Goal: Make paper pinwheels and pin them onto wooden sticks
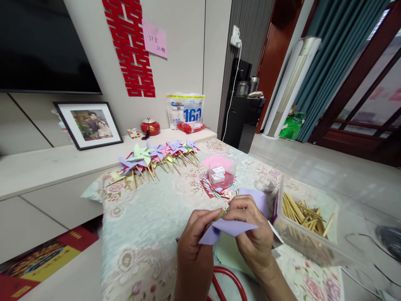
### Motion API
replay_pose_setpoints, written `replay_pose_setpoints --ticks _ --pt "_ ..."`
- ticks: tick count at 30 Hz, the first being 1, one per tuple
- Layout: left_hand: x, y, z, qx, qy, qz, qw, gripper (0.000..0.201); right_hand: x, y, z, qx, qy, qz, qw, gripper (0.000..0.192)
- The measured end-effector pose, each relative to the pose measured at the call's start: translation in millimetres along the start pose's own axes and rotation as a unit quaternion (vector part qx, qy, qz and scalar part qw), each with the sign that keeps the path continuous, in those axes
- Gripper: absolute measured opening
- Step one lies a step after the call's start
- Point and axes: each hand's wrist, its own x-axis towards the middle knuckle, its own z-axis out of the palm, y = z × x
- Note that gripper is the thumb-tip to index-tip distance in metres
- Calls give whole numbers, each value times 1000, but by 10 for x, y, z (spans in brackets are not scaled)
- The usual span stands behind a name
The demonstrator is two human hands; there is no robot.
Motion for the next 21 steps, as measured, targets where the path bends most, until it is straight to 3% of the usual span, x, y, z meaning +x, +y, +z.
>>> replay_pose_setpoints --ticks 11,21 --pt "2 -6 12 19 10 24 999 36 24 -5 6 0 -2 2 1000 23" --pt "-28 49 -35 165 8 87 982 45 19 3 8 5 -3 -5 1000 28"
